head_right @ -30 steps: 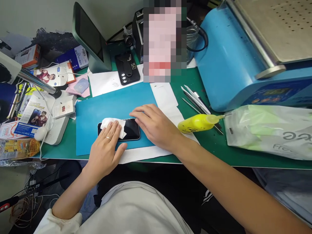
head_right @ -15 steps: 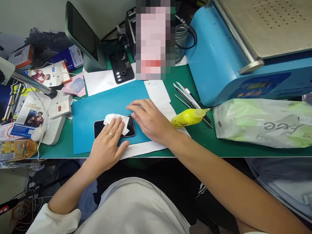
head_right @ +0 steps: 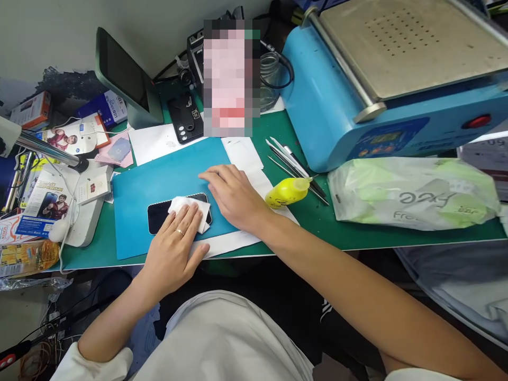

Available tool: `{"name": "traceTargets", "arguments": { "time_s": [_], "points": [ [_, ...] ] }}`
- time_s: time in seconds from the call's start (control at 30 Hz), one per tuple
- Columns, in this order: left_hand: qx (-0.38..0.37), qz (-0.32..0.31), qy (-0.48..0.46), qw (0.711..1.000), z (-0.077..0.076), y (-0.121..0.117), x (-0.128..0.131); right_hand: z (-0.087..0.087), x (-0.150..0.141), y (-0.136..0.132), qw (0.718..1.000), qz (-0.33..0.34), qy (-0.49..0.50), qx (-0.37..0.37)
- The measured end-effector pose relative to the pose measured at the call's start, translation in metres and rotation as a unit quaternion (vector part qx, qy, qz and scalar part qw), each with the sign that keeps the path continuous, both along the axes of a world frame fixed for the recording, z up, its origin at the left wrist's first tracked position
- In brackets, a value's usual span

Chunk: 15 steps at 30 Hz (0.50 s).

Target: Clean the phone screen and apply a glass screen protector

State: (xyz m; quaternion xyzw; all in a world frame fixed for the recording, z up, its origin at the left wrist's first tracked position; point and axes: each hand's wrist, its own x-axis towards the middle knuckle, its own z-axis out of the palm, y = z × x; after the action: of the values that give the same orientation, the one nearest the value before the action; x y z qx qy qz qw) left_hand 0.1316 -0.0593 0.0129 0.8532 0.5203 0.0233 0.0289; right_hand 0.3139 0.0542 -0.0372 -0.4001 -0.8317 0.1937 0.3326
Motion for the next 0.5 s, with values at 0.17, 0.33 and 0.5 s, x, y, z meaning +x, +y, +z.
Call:
{"name": "traceTargets", "arguments": {
  "time_s": [0.17,0.33,0.5],
  "points": [
    [0.008,-0.012,0.008,1.0,0.001,0.0,0.0,0.002,-0.001,0.002,1.0,0.013,-0.001,-0.01],
    [0.0,-0.019,0.001,1.0,-0.001,0.023,0.009,0.004,0.0,0.004,0.999,0.018,0.002,-0.033],
    [-0.001,-0.005,-0.004,1.0,0.0,0.007,0.003,0.005,-0.001,0.003,0.999,0.011,0.006,-0.036]
  ]
}}
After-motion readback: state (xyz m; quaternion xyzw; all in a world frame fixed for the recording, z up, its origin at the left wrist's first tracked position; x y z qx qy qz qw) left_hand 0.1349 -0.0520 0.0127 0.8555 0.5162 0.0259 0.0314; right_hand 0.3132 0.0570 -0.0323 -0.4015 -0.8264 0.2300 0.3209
